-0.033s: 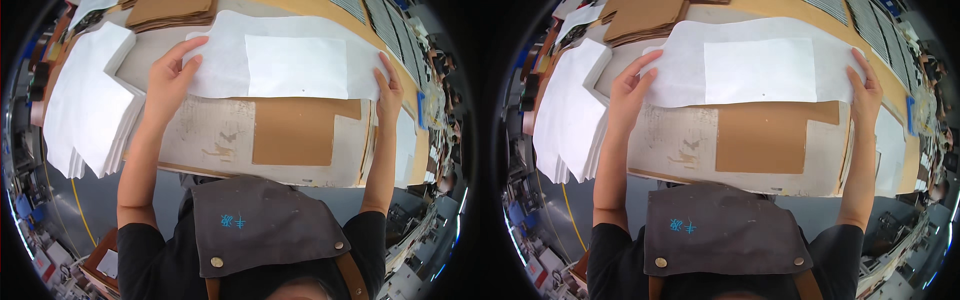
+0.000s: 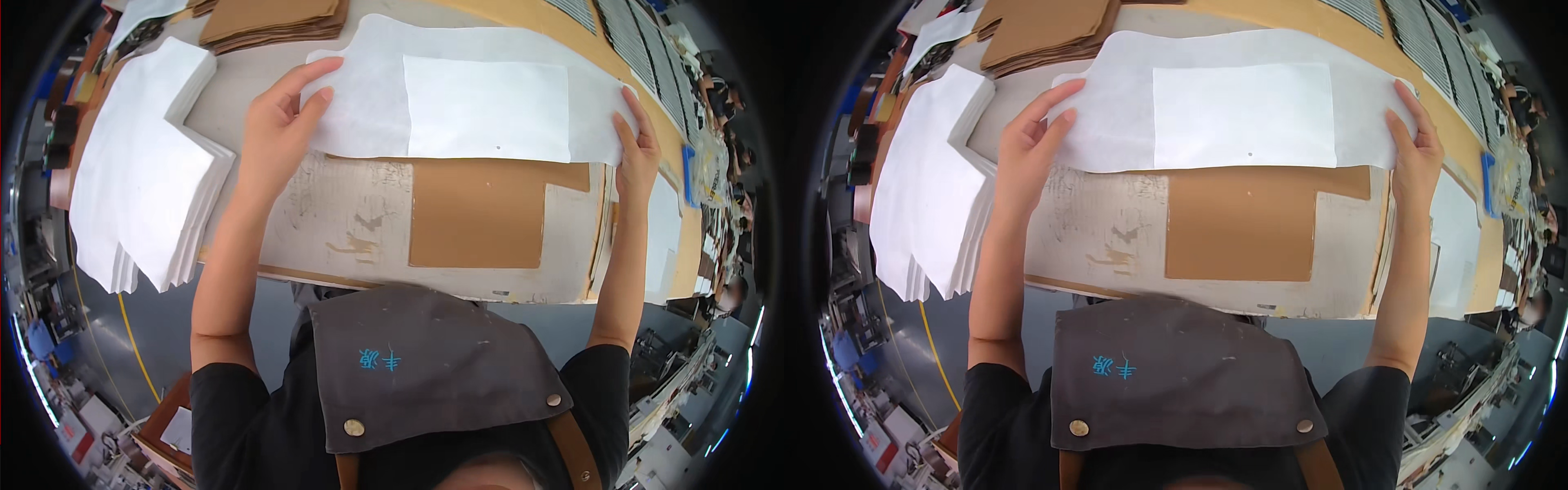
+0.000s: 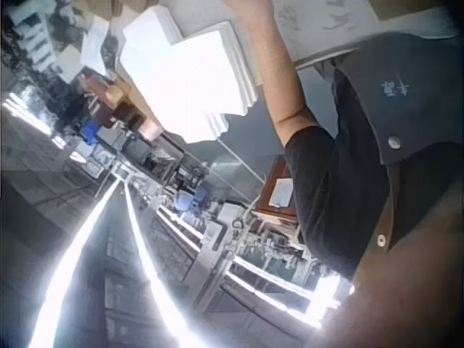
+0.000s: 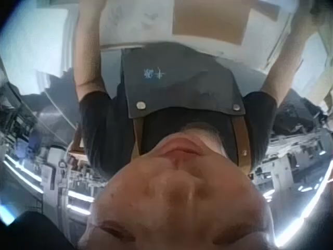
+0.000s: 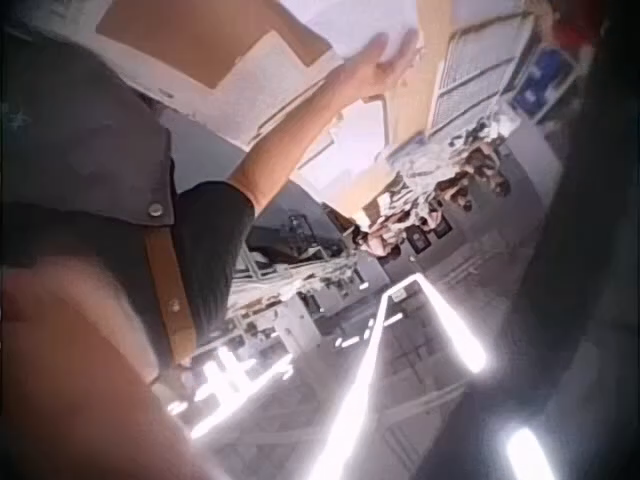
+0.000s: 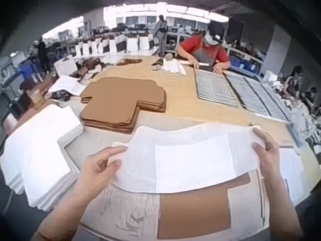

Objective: The recorder is gluing and layering material onto leather or synthetic panels in a workshop.

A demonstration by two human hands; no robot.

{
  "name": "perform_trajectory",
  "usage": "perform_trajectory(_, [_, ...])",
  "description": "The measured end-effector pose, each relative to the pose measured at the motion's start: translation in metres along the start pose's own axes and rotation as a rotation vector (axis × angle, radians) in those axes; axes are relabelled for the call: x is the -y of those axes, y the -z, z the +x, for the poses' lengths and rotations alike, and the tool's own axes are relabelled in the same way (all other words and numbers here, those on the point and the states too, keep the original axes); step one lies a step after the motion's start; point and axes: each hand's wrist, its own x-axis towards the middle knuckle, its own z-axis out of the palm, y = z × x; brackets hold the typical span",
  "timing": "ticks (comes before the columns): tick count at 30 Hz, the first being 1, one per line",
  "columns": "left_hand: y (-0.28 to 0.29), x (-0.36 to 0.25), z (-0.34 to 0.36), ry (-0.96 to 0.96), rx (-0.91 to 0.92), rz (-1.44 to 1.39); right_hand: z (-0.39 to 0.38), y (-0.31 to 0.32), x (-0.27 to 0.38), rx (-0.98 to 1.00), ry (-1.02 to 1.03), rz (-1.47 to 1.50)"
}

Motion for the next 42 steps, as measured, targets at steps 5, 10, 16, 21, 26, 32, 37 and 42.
perform_trajectory(5, [-0.026,0.010,0.006,0.040,0.067,-0.011,-0.024,0.016,-0.011,-0.107,-0.107,0.013])
perform_trajectory(10, [-0.028,0.010,0.007,0.112,0.094,0.037,-0.034,0.022,-0.030,-0.134,-0.143,0.094])
perform_trajectory(16, [-0.027,0.013,0.006,0.094,0.088,0.093,-0.038,0.016,-0.036,-0.149,-0.147,0.084])
perform_trajectory(21, [-0.032,0.021,0.006,0.063,0.038,0.027,-0.039,0.013,-0.037,-0.148,-0.142,0.083])
perform_trajectory(26, [-0.031,0.025,0.009,0.046,0.051,0.077,-0.040,0.014,-0.037,-0.146,-0.140,0.068])
perform_trajectory(32, [-0.030,0.026,0.009,0.085,0.069,0.061,-0.040,0.013,-0.040,-0.133,-0.126,0.065])
perform_trajectory(37, [-0.030,0.023,0.009,0.114,0.069,0.059,-0.041,0.011,-0.041,-0.130,-0.119,0.055])
perform_trajectory(42, [-0.030,0.032,0.012,0.059,0.048,0.076,-0.042,0.011,-0.042,-0.129,-0.133,0.051])
